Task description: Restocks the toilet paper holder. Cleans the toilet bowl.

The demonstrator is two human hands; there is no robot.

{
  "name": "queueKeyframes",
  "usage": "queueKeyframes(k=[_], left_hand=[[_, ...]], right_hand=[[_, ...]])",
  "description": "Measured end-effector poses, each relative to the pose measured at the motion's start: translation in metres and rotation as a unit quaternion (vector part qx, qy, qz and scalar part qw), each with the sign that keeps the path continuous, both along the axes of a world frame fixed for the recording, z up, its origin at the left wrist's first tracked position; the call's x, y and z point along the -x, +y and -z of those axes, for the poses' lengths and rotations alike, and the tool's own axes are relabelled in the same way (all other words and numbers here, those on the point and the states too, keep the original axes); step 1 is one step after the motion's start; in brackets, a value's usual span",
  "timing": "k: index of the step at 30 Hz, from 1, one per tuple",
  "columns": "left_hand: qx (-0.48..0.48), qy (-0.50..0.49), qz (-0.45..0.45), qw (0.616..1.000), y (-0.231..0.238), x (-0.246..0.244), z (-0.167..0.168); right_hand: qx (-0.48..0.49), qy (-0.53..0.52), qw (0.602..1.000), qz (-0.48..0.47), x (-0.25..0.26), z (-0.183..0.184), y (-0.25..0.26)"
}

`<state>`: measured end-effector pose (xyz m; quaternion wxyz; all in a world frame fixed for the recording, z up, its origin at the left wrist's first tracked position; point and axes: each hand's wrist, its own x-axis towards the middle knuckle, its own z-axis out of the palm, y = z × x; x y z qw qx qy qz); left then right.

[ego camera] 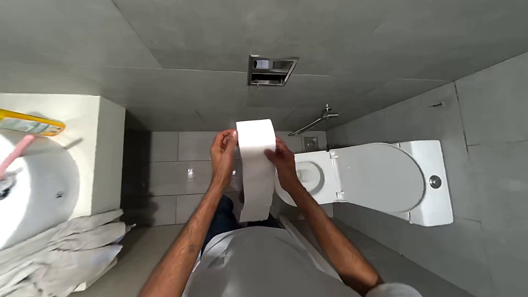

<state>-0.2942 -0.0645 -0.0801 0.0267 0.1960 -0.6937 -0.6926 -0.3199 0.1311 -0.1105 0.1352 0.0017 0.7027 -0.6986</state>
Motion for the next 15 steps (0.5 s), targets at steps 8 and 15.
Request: queueKeyframes(k=[8,15], left_hand=[[-0.320,-0.043,0.017,0.946,0.028,0.221,0.069],[-0.376,-0.115,-0.033,0.919,0.056,0.273,0.087]], right_hand=[[0.080,-0.074,0.989,0.096,0.038,0.049,0.051],[0.109,-0.113,0.975,0.157,0.061,0.092,0.049]])
